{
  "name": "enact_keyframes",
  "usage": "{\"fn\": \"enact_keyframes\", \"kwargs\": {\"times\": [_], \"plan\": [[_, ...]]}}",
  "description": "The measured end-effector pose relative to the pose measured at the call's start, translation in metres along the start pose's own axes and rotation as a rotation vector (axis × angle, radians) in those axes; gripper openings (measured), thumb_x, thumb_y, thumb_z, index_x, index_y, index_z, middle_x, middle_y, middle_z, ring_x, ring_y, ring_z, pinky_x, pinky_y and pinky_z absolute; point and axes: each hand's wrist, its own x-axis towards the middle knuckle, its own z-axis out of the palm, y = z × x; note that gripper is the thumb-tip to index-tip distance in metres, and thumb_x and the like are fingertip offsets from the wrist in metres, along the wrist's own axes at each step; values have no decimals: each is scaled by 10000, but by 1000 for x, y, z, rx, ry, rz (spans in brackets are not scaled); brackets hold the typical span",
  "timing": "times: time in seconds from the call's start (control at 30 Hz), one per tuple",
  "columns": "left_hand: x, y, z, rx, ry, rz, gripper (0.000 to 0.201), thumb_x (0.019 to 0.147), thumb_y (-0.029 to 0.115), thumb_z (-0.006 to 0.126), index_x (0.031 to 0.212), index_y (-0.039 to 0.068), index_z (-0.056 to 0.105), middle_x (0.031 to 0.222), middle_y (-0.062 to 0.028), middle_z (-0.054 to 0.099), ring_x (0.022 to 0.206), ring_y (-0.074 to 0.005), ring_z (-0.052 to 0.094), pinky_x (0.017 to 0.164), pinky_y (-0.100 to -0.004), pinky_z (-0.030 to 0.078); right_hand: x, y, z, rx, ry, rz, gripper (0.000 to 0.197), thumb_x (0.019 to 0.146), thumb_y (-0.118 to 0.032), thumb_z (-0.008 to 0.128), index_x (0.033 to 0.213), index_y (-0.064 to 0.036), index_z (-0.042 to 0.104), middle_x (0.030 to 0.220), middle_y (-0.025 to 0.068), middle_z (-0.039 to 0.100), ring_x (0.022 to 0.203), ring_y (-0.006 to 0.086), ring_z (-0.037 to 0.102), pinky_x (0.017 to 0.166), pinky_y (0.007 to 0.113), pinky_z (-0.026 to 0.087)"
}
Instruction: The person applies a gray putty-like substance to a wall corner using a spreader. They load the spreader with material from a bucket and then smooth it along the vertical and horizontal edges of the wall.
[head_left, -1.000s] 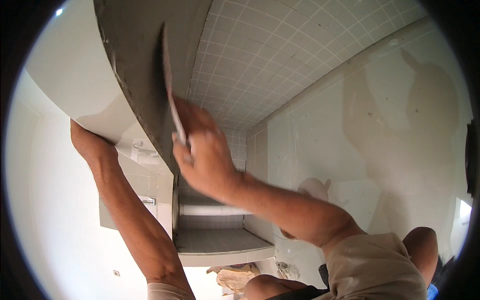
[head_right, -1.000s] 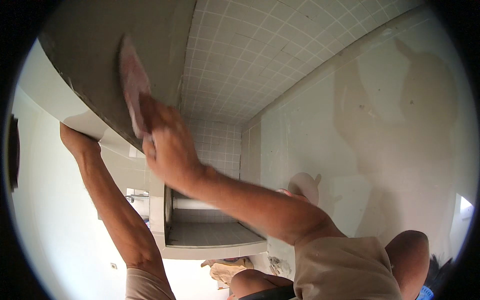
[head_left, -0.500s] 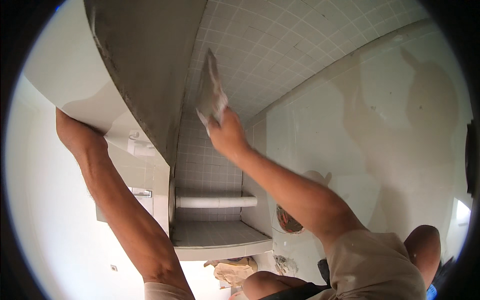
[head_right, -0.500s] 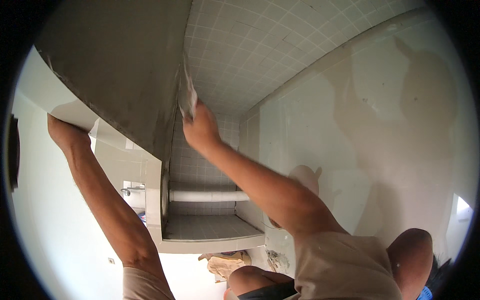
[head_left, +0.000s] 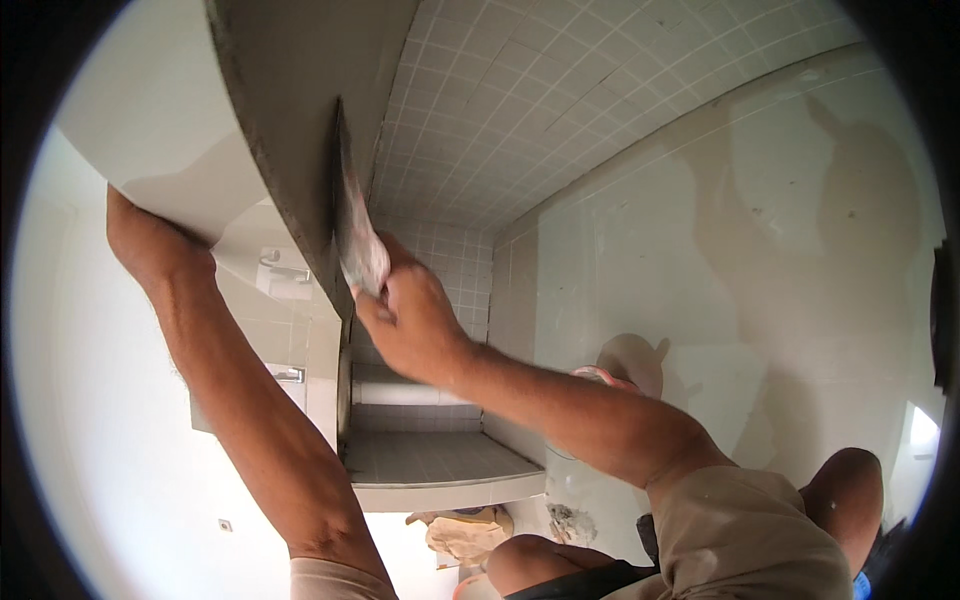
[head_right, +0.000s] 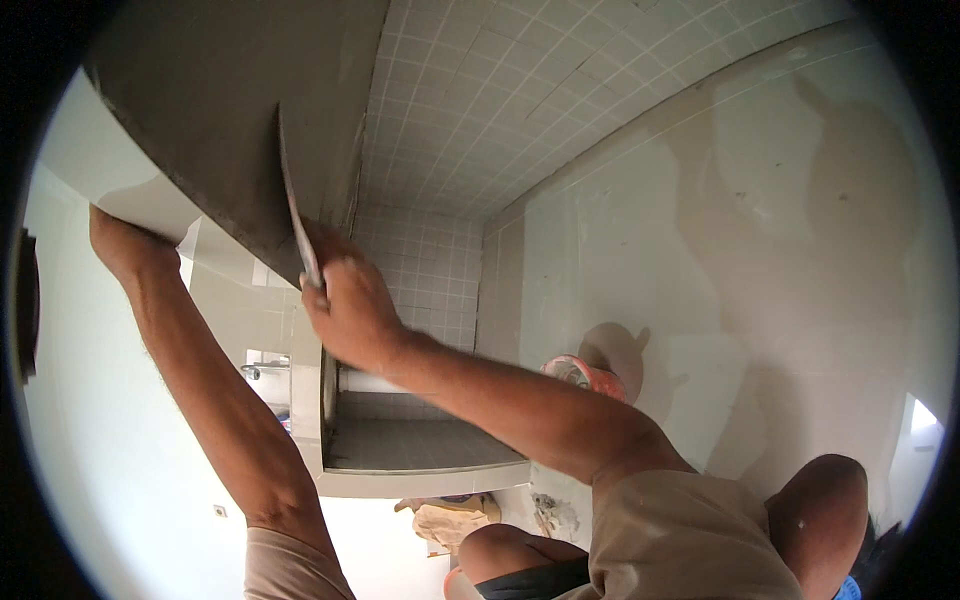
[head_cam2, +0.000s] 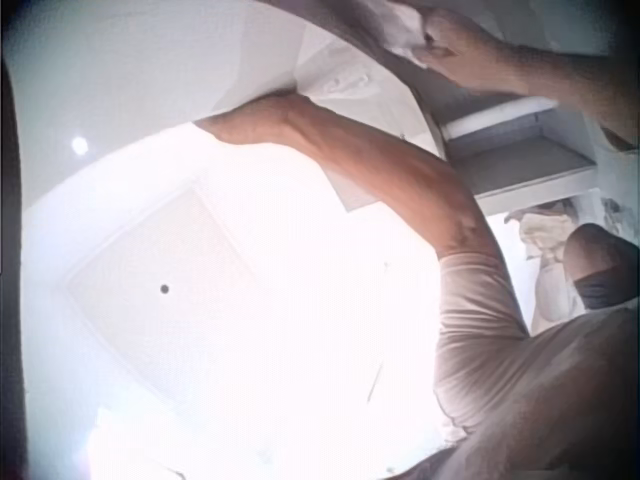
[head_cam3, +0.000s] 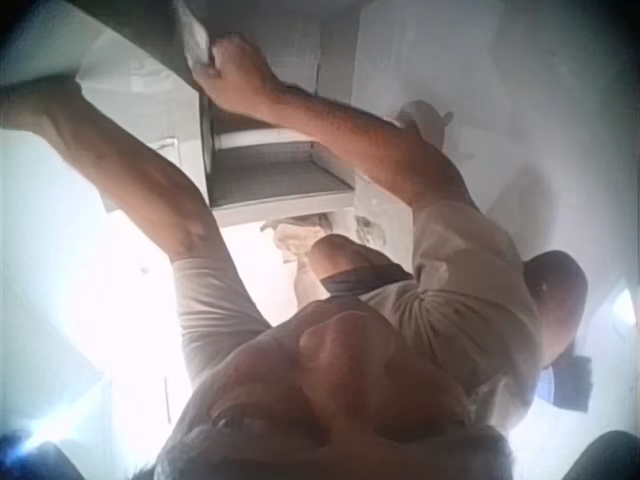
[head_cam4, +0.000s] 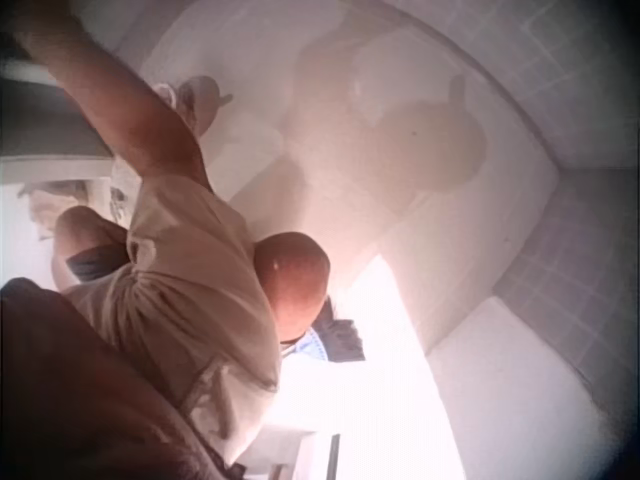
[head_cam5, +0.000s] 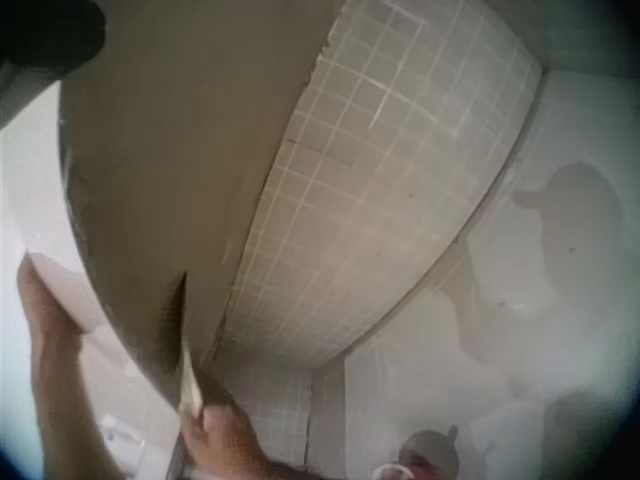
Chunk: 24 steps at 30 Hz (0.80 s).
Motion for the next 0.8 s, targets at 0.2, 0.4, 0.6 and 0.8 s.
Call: {"fn": "enact_keyframes", "kwargs": {"times": [0.2, 0.4, 0.6, 0.8], "plan": [[4, -4, 7, -18, -105, -85, 376, 999, 244, 434, 1164, -33, 628, 1115, -121, 671, 1009, -203, 627, 878, -301, 493, -56, -51, -10, -135, 55, -171, 461, 869, 20, 538, 1320, 73, 463, 1258, 299, 540, 1031, 450, 588, 885, 445, 475], [-3, 14, 15, 38, -115, -81, 418, 985, 287, 443, 1220, -5, 629, 1175, -123, 655, 1107, -222, 584, 973, -349, 452, -45, -1, -43, 48, -192, 658, 356, 913, -72, 575, 1242, 40, 500, 1162, 179, 613, 993, 248, 627, 801, 367, 524], [-8, 18, 15, 61, -106, -131, 431, 980, 285, 435, 1230, -11, 625, 1193, -125, 653, 1117, -228, 581, 984, -347, 442, 16, 20, -40, 594, -180, 880, 388, 889, -73, 597, 1245, 20, 475, 1189, 161, 574, 1041, 288, 615, 852, 452, 558], [-4, 9, 0, 57, -127, -140, 420, 1009, 299, 416, 1233, -2, 605, 1216, -110, 636, 1114, -228, 588, 958, -336, 458, 28, -27, -51, 563, -283, 746, 425, 889, -83, 615, 1258, 71, 471, 1128, 163, 580, 1039, 276, 613, 845, 444, 550]]}}
